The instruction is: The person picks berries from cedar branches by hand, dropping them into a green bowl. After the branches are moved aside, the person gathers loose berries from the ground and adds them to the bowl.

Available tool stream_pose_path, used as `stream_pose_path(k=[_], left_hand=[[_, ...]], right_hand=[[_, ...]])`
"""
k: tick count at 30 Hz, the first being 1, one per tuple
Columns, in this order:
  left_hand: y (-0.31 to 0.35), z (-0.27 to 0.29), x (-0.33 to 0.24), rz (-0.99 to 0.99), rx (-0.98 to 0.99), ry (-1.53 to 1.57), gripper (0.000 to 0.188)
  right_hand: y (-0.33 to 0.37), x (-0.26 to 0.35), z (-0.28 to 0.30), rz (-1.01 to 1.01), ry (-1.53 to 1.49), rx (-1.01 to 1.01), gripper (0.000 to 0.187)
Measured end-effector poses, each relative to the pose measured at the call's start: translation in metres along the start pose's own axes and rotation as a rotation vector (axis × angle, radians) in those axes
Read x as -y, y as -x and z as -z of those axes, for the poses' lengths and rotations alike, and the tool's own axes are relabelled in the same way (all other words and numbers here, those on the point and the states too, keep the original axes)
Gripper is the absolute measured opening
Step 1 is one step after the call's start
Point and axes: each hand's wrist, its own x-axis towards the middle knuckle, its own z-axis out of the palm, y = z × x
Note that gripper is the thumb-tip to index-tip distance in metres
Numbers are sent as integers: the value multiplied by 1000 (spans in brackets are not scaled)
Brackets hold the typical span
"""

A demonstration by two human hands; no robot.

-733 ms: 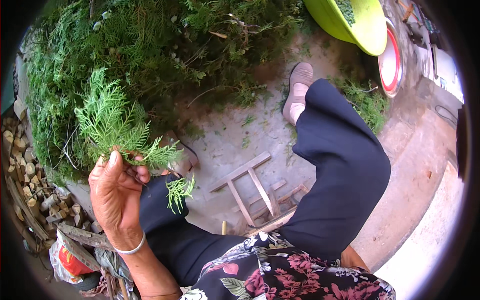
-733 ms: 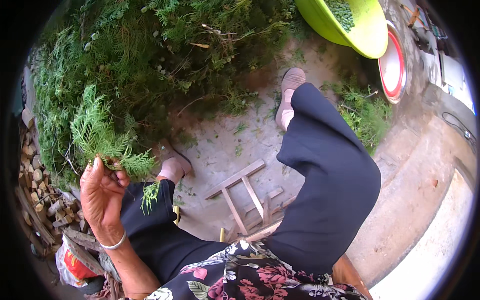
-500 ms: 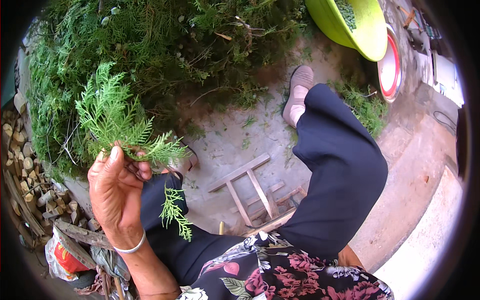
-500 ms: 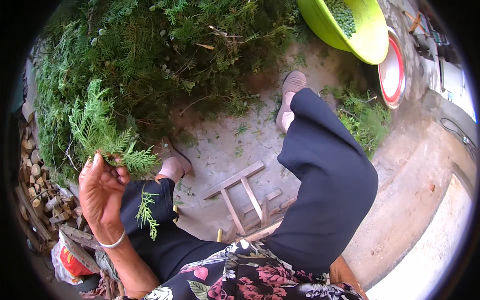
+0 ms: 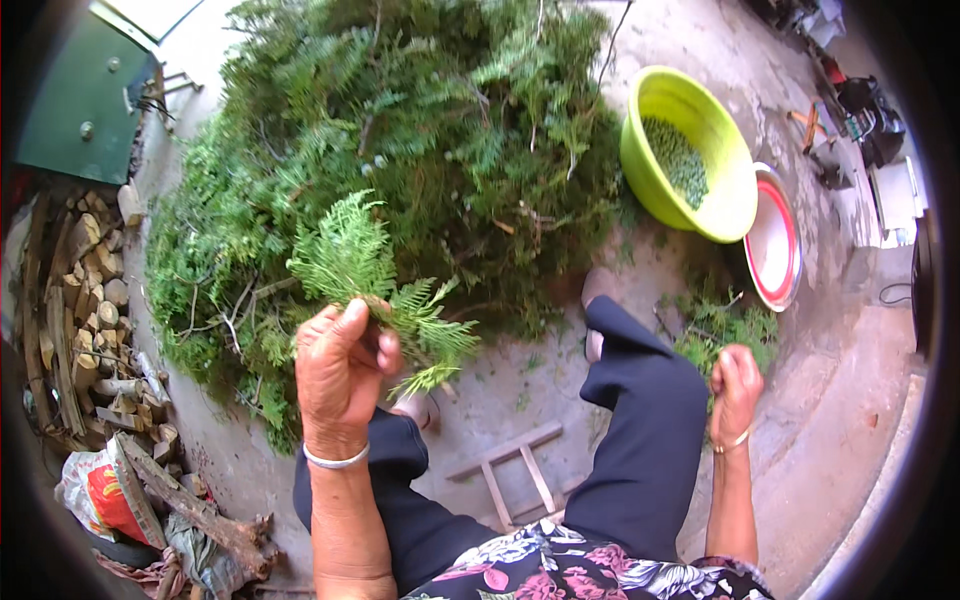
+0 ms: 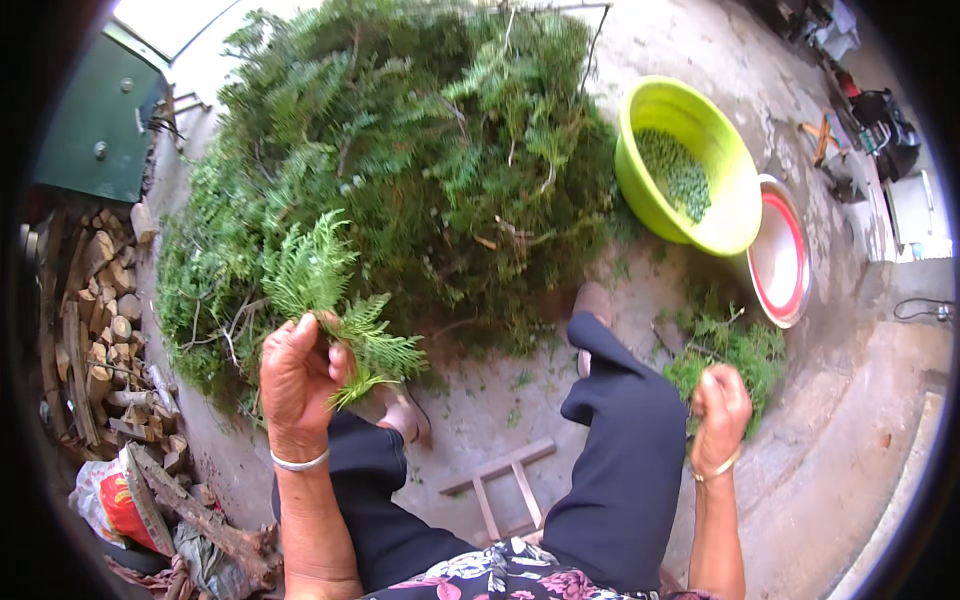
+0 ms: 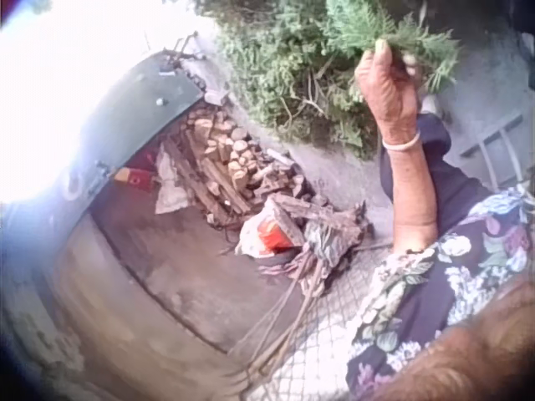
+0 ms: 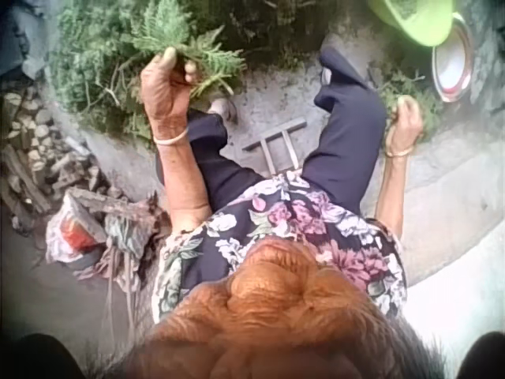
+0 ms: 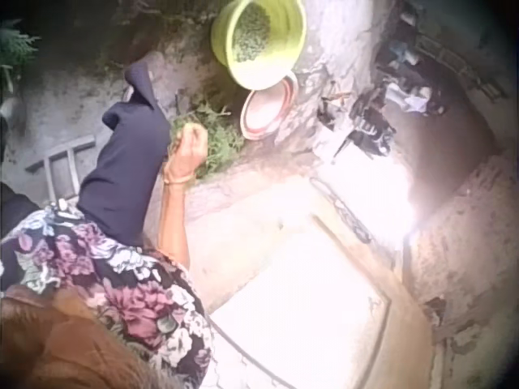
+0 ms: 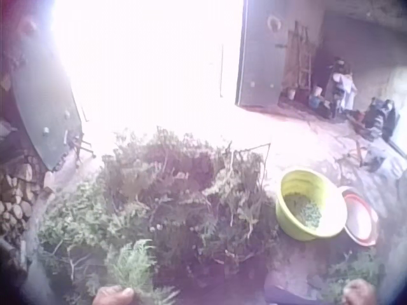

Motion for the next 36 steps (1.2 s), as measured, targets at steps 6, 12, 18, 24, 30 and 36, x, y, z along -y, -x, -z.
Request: stream_pose_path(k=[6,12,18,24,30,36], left_hand=[[9,-26,13,6,107,101,15],[1,-38,33,62,150,55,14],[8,-58,19,59,223,-40,10],[-7,-36,-1,-230,-88,-103,12],[-17,18,-47,-493,-402,-301,16],[-4,-18,-25,-473,-256,-1414,26]], right_hand=[[-16,69,-157,470,195,962,51],[10,56,-222,-241,-351,1077,56],[-26,35,-227,267,-122,1002,18],[-45,69,-213,-283,-575,763,19],[-78,71,-198,-442,-885,632,20],[-91,68,-204,-577,-1412,692,21]])
